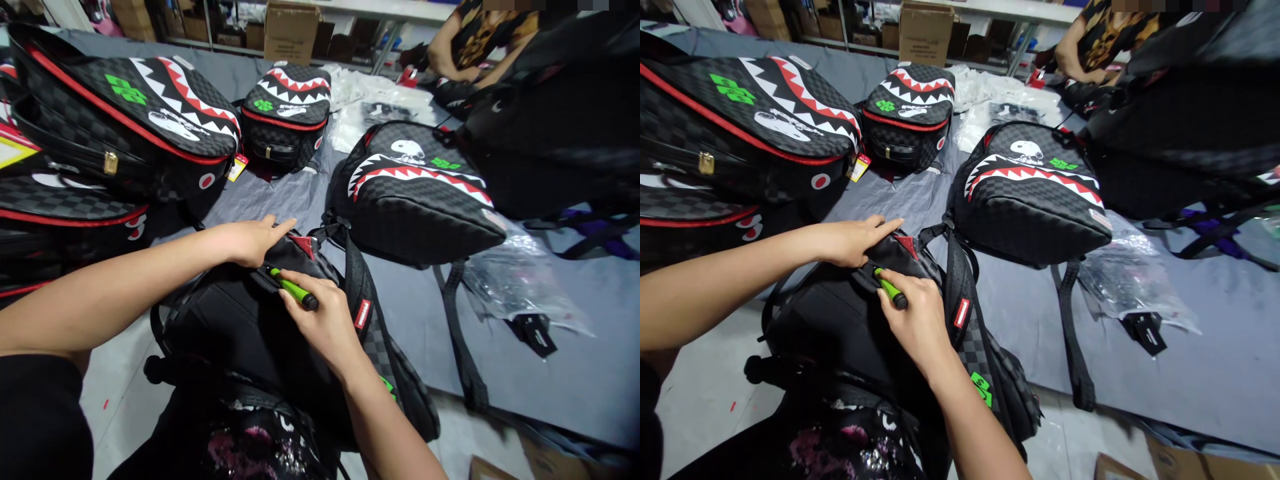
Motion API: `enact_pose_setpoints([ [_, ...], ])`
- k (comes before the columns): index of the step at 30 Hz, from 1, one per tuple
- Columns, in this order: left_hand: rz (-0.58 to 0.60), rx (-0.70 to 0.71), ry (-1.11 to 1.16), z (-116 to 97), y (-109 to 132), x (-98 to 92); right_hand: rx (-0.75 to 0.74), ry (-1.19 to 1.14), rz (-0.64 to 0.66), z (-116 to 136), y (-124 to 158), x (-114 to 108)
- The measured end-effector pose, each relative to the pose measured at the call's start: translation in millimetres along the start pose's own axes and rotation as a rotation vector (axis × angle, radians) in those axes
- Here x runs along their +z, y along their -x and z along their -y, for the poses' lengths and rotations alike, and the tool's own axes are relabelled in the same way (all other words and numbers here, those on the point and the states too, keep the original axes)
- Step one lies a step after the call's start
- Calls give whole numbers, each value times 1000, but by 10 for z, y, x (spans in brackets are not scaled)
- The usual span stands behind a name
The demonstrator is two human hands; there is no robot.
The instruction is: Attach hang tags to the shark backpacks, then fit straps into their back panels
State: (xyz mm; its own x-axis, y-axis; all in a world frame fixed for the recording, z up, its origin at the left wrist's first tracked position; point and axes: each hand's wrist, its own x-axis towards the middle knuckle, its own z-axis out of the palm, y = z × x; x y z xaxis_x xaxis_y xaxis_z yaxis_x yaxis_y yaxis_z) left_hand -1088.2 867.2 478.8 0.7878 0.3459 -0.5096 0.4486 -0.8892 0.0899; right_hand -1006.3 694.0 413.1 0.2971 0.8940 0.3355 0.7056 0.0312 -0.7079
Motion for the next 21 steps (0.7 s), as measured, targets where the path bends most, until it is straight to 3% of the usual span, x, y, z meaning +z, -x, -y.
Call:
enact_pose_setpoints([
  [8,9,-9,10,-8,18,-18,36,133,-163,95,49,149],
  [15,10,-7,11,2,4,-9,79,21,-31,60,30,31],
  [21,7,-8,15,6,0,-4,131,11,-102,74,45,93],
])
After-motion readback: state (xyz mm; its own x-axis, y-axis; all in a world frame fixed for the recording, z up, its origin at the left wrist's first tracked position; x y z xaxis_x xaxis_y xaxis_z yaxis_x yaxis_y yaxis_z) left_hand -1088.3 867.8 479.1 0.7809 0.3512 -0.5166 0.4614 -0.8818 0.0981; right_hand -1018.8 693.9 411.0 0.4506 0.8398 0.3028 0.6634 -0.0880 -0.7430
